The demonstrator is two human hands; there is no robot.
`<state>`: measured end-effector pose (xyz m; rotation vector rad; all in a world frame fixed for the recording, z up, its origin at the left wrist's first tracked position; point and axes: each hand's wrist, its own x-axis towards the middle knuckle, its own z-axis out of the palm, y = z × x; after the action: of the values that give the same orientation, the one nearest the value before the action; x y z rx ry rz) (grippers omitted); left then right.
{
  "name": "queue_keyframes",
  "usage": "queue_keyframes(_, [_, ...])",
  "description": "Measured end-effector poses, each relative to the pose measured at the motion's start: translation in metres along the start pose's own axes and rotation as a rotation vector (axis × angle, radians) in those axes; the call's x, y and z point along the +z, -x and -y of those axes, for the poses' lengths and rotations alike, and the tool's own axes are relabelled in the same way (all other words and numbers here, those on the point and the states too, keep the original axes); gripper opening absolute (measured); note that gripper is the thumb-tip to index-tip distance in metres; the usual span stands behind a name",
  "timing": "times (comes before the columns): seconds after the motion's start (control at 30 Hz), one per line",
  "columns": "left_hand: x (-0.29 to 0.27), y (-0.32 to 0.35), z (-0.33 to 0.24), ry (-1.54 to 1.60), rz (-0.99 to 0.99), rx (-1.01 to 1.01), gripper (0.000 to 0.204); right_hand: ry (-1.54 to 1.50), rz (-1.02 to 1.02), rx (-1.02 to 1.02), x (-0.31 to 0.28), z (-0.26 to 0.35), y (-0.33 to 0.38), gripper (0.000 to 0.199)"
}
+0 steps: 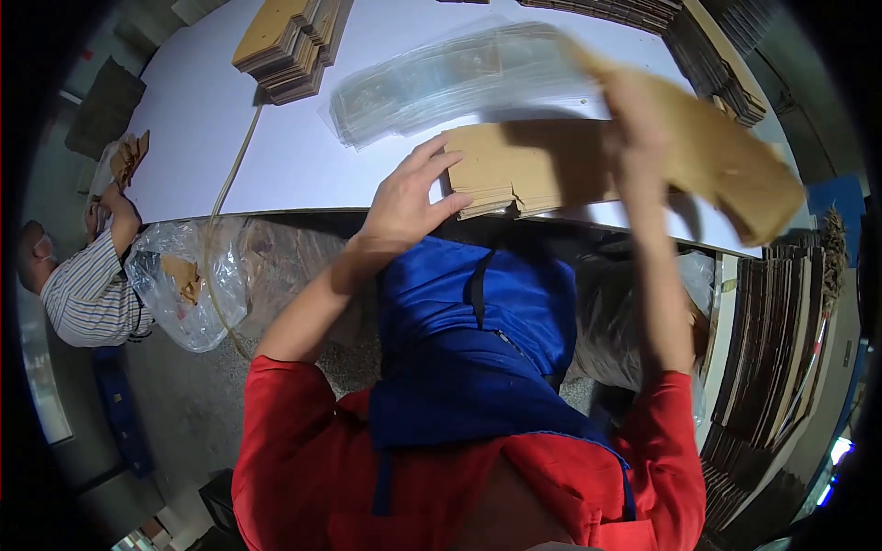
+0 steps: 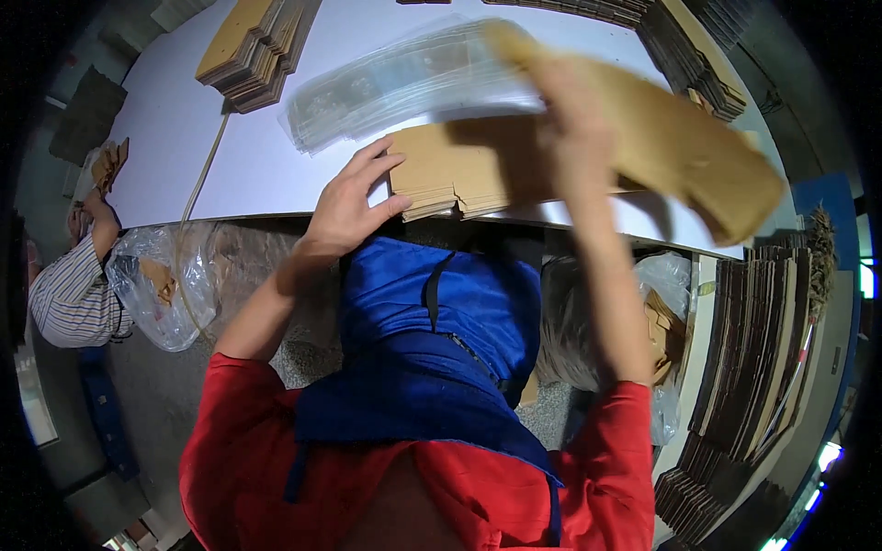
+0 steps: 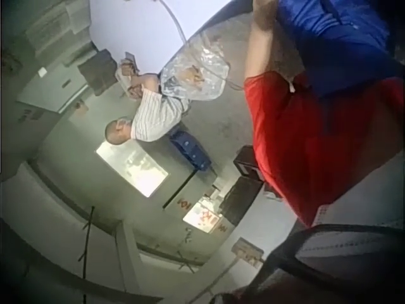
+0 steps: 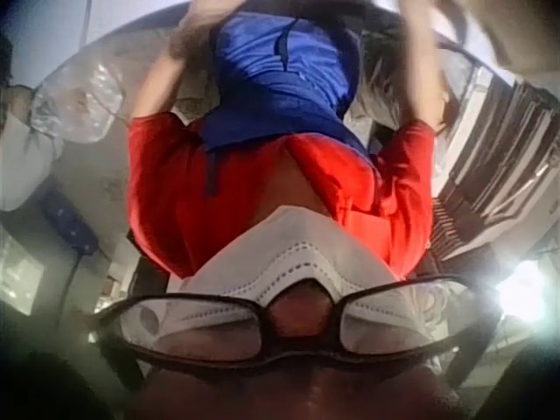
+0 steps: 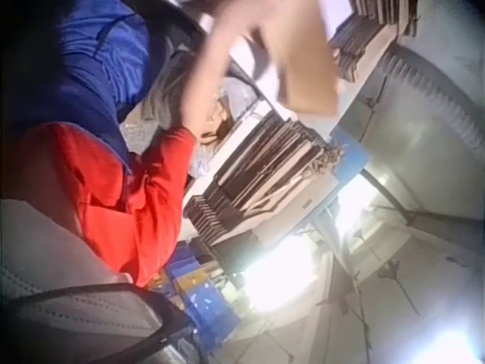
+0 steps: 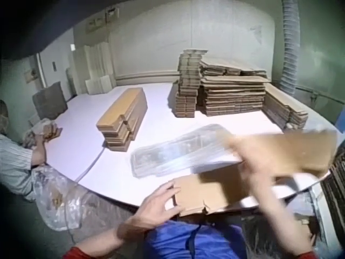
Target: The recorder is folding flat cardboard components and organizing them into stacks or placing them into a plastic bag at a workstation.
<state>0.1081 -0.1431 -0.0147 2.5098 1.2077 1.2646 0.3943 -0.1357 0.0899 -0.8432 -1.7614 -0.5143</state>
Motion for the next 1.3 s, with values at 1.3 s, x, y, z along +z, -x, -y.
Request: queue_keyframes(1.3, [-0.038,-0.06,0.027,-0.257,-0.633,-0.178,0.058,0.338,-0.525,0.224,-0.221,-0.204,-0.063,0.028])
